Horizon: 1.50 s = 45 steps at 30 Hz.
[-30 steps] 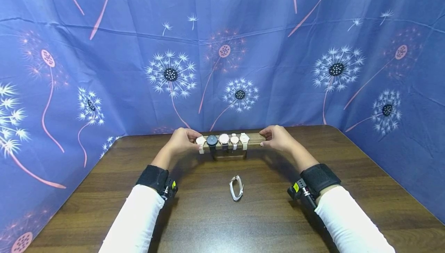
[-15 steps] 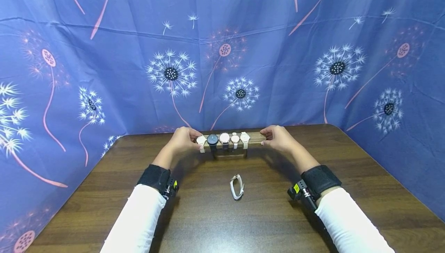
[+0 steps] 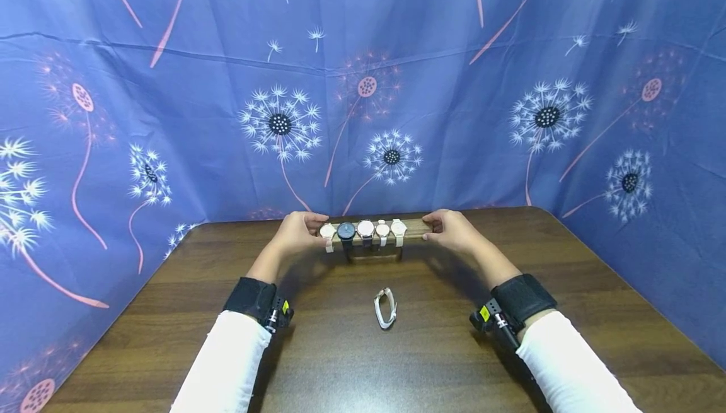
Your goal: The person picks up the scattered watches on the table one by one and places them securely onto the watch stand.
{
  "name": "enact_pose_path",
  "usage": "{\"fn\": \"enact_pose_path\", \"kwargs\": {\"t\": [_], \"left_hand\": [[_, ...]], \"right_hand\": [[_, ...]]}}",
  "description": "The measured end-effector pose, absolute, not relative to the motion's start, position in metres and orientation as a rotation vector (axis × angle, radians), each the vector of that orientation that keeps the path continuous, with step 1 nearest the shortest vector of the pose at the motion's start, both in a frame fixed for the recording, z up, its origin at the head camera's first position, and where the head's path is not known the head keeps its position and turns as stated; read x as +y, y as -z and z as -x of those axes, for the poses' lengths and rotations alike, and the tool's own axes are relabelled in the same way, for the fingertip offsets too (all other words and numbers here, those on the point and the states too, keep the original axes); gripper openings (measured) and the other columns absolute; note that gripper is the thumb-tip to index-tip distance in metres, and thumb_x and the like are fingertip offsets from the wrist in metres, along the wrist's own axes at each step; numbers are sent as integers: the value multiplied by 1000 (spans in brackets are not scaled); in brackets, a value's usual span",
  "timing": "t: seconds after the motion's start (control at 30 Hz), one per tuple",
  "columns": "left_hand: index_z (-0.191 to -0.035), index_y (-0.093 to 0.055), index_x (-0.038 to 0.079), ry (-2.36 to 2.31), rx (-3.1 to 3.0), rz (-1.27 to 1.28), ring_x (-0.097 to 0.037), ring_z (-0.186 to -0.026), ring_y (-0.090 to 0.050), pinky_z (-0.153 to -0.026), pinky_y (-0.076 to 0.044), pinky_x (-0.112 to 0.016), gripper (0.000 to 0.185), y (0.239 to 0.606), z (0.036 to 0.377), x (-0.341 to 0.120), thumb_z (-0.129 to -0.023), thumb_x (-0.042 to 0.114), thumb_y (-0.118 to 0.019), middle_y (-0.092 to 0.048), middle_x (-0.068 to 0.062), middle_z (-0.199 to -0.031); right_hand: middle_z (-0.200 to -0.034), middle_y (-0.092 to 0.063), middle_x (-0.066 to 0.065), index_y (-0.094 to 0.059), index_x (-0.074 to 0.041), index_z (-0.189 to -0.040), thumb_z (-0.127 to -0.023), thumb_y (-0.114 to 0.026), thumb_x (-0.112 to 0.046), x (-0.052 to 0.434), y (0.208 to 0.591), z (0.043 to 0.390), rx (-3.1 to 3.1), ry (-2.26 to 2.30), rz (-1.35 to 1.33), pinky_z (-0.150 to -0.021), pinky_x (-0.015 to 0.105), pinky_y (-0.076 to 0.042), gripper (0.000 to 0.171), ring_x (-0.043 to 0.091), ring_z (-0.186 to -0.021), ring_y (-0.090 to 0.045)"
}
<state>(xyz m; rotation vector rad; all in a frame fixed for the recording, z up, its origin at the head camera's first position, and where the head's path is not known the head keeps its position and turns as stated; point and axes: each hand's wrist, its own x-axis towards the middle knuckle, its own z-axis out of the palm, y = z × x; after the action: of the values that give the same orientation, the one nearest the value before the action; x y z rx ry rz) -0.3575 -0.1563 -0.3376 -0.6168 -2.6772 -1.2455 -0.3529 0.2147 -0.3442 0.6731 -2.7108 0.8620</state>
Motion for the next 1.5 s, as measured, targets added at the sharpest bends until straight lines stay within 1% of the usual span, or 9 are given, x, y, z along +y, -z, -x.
{"fn": "enact_pose_path", "kwargs": {"t": [0.1, 0.2, 0.4, 0.63, 0.77, 1.0, 1.23, 1.33, 1.5], "left_hand": [[-124, -64, 0, 1187, -2677, 613, -30, -103, -67, -90, -54, -38, 55, 332, 353, -158, -75, 13, -85, -69, -18, -113], [-121, -66, 0, 1148, -2637, 628, -31, -102, -67, -89, -54, -37, 51, 328, 348, -158, -76, 14, -85, -67, -20, -114], [-111, -70, -1, 1235, -2504, 654, -28, -96, -69, -82, -57, -32, 36, 320, 329, -155, -80, 12, -81, -68, -19, -107], [-97, -75, 3, 1184, -2453, 723, -13, -75, -69, -67, -57, -29, 16, 317, 301, -148, -87, 15, -75, -74, -3, -86], [-89, -76, 4, 1183, -2409, 751, -11, -66, -65, -60, -53, -27, 8, 319, 292, -147, -86, 11, -75, -73, -1, -78], [-86, -76, 5, 1193, -2401, 771, -13, -59, -60, -53, -50, -26, 8, 318, 285, -145, -88, 13, -74, -70, 0, -72], [-84, -75, 8, 1202, -2430, 785, -17, -55, -56, -47, -45, -25, 7, 320, 280, -143, -89, 13, -73, -67, 2, -66], [-84, -75, 8, 1214, -2422, 789, -18, -56, -57, -48, -46, -25, 6, 320, 280, -142, -88, 13, -73, -67, 3, -67], [-85, -75, 5, 1221, -2405, 818, -18, -61, -64, -53, -51, -25, 6, 324, 282, -139, -87, 11, -74, -71, -1, -73]], "right_hand": [[-123, -59, 25, -62, 9, -120, -85, -74, -10, 213, 344, 347, -2629, -809, -715, -95, 50, -47, 41, 39, -111, -57], [-124, -58, 25, -63, 10, -117, -85, -73, -7, 208, 342, 341, -2523, -849, -745, -97, 49, -48, 37, 40, -113, -57], [-117, -61, 21, -63, 9, -113, -87, -70, 0, 194, 333, 324, -2380, -1061, -778, -85, 39, -56, 29, 34, -95, -67], [-107, -65, 18, -66, 7, -107, -88, -68, 1, 177, 332, 305, -2354, -1111, -870, -78, 35, -57, 20, 27, -88, -67], [-104, -67, 16, -68, 6, -104, -89, -68, 0, 170, 331, 297, -2372, -1066, -933, -76, 34, -57, 17, 22, -85, -66], [-96, -69, 10, -71, -1, -98, -85, -72, 0, 157, 342, 294, -2423, -925, -1083, -78, 32, -55, 13, 19, -86, -65], [-97, -68, 9, -70, 0, -102, -78, -79, -4, 147, 359, 293, -2670, -812, -1267, -75, 26, -55, 26, 23, -86, -65], [-95, -67, 6, -71, 0, -104, -77, -80, -7, 143, 364, 292, -2759, -776, -1264, -73, 24, -53, 29, 19, -84, -63], [-88, -68, 2, -71, -1, -101, -76, -79, -4, 135, 368, 293, -2794, -733, -1279, -69, 23, -51, 26, 10, -77, -61]]}}
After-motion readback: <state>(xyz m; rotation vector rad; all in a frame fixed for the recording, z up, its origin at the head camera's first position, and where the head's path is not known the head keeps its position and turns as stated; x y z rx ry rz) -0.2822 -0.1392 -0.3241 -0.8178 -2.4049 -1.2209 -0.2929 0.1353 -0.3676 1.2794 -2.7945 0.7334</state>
